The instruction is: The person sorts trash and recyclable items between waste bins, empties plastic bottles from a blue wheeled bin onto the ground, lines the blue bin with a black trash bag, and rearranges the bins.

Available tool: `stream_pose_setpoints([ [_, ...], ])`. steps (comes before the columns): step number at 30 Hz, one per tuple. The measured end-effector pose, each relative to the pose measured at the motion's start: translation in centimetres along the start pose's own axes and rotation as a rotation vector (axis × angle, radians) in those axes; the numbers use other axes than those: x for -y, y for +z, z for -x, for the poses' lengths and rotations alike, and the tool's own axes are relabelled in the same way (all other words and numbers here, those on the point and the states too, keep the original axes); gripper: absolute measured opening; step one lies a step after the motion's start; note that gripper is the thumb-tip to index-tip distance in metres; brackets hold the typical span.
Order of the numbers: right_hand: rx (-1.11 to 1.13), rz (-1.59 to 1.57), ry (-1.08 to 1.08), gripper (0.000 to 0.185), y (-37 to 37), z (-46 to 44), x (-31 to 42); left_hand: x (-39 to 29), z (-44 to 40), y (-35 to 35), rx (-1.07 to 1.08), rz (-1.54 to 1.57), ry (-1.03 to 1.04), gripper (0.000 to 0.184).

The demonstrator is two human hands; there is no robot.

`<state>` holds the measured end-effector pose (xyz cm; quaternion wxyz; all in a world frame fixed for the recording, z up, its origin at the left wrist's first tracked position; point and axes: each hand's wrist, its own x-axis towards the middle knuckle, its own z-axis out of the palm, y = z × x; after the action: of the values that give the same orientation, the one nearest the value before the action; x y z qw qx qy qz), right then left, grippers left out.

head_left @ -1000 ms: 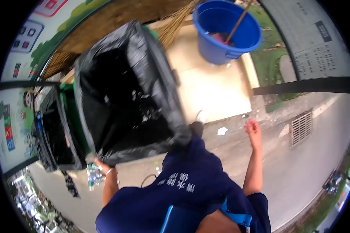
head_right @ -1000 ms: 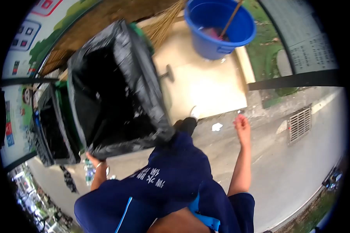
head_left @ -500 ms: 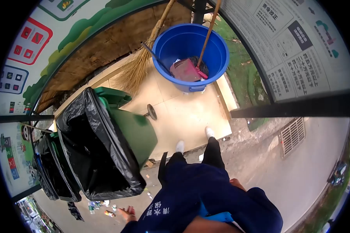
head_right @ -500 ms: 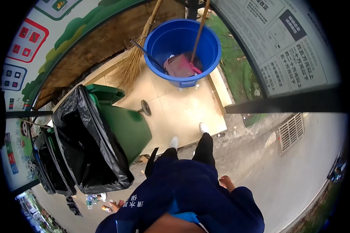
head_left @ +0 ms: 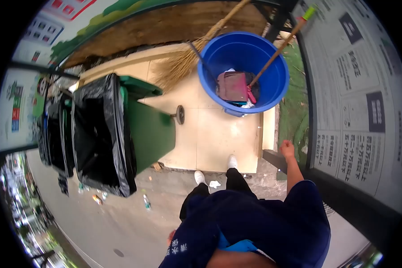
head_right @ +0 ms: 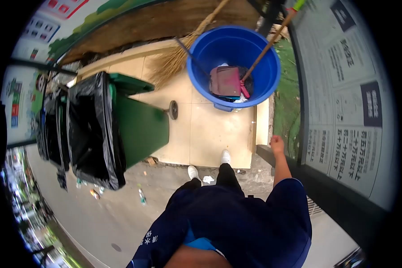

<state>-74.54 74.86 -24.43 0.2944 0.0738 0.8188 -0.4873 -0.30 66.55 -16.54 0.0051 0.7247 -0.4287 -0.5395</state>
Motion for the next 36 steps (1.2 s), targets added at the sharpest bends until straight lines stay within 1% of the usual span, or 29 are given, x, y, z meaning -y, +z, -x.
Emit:
stream_pose_setpoints([
  [1,0.023,0.063,-0.052,0.015,0.1,-1.2,0.5,2.6,-1.0,-0.2,0.01,0.033,0.066,0.049],
  [2,0.027,0.115,-0.071,0.013,0.8,-1.5,0.8,2.3,-0.7,0.2,0.009,0.093,0.13,0.047],
  [3,0.076,0.114,-0.021,0.012,1.7,-1.5,1.3,2.8,0.1,1.1,0.033,-0.012,0.148,0.034],
  [4,0.138,0.132,0.035,0.011,2.9,-0.4,2.1,-5.3,4.2,3.0,-0.053,0.016,0.028,0.033],
  [5,0.247,0.175,0.057,0.008,4.0,-1.7,0.0,-13.5,8.5,5.0,-0.142,0.054,-0.089,0.032],
  [6,0.288,0.117,0.074,0.007,5.6,0.1,0.5,-12.0,8.4,5.4,-0.061,0.188,-0.023,0.033],
  [7,0.371,0.171,0.12,0.008,6.9,0.4,-1.0,-13.7,9.7,5.9,-0.109,0.114,-0.008,0.034],
  [8,0.557,0.167,0.157,0.01,8.0,2.1,-1.0,-13.4,10.0,6.3,-0.128,0.134,-0.048,0.035],
  [9,0.551,0.242,0.248,0.012,10.1,4.3,-1.1,-12.9,10.6,6.7,-0.161,0.187,-0.078,0.035],
  [10,0.65,0.522,0.11,0.016,11.6,5.9,-1.3,-12.5,11.0,6.9,-0.156,0.231,-0.115,0.035],
  [12,0.885,0.911,-0.005,0.028,15.0,8.3,-1.1,-10.3,11.0,7.3,-0.139,0.261,-0.156,0.035],
  [13,0.919,0.995,-0.074,0.031,16.7,10.6,0.0,-4.4,9.4,9.2,-0.137,0.381,-0.113,0.034],
  [14,0.945,1.024,-0.141,0.032,18.4,11.3,-0.5,-5.0,9.7,8.2,-0.102,0.229,-0.16,0.034],
  [15,0.949,1.004,-0.134,0.031,19.9,12.9,0.2,-5.7,9.9,6.7,-0.071,0.074,-0.207,0.035],
  [17,0.887,0.931,-0.104,0.029,22.7,15.7,1.5,0.6,7.6,7.2,-0.066,0.123,-0.157,0.037],
  [18,0.856,0.874,-0.056,0.026,24.0,16.7,1.7,0.7,7.3,6.1,-0.089,0.133,-0.262,0.037],
  [19,0.822,0.913,-0.073,0.02,25.5,17.8,2.0,1.9,6.0,5.1,-0.107,0.168,-0.252,0.037],
  [20,0.848,0.958,-0.07,0.023,27.3,18.6,2.5,3.8,4.8,4.2,-0.168,0.198,-0.271,0.037],
  [21,0.873,1.005,-0.059,0.025,29.0,19.7,2.7,4.8,4.4,2.8,-0.226,0.224,-0.297,0.036],
  [24,0.921,1.093,-0.155,0.026,35.2,24.2,3.0,6.5,2.4,-3.7,-0.443,0.455,-0.231,0.036],
  [25,0.971,1.133,-0.277,0.027,36.9,25.3,3.1,6.4,1.9,-5.6,-0.488,0.566,-0.222,0.037],
  [27,1.099,1.215,-0.627,0.031,41.0,26.2,1.7,6.5,-0.2,-9.9,-0.459,0.576,-0.176,0.037],
  [29,1.1,1.302,-0.903,0.036,46.2,28.4,0.1,5.7,-2.3,-15.3,-0.413,0.629,-0.077,0.037],
  [30,1.195,1.144,-0.945,0.038,48.9,30.5,0.0,4.6,-2.7,-18.5,-0.414,0.664,-0.019,0.037],
  [31,1.141,1.098,-1.089,0.038,51.9,33.4,-0.7,2.9,-2.9,-21.6,-0.465,0.743,0.073,0.038],
  [32,1.185,0.982,-1.04,0.036,53.9,39.7,0.9,3.0,-3.9,-24.9,-0.471,0.643,0.105,0.039],
  [33,1.27,0.863,-0.985,0.032,56.5,42.9,0.7,0.2,-3.0,-28.7,-0.5,0.667,0.08,0.038],
  [35,1.406,0.878,-1.048,0.03,61.1,49.1,1.6,-1.5,-3.0,-34.6,-0.589,0.573,0.139,0.036],
  [36,1.418,0.894,-1.031,0.03,63.8,50.2,0.8,-1.5,-3.1,-36.8,-0.585,0.577,0.116,0.036],
])
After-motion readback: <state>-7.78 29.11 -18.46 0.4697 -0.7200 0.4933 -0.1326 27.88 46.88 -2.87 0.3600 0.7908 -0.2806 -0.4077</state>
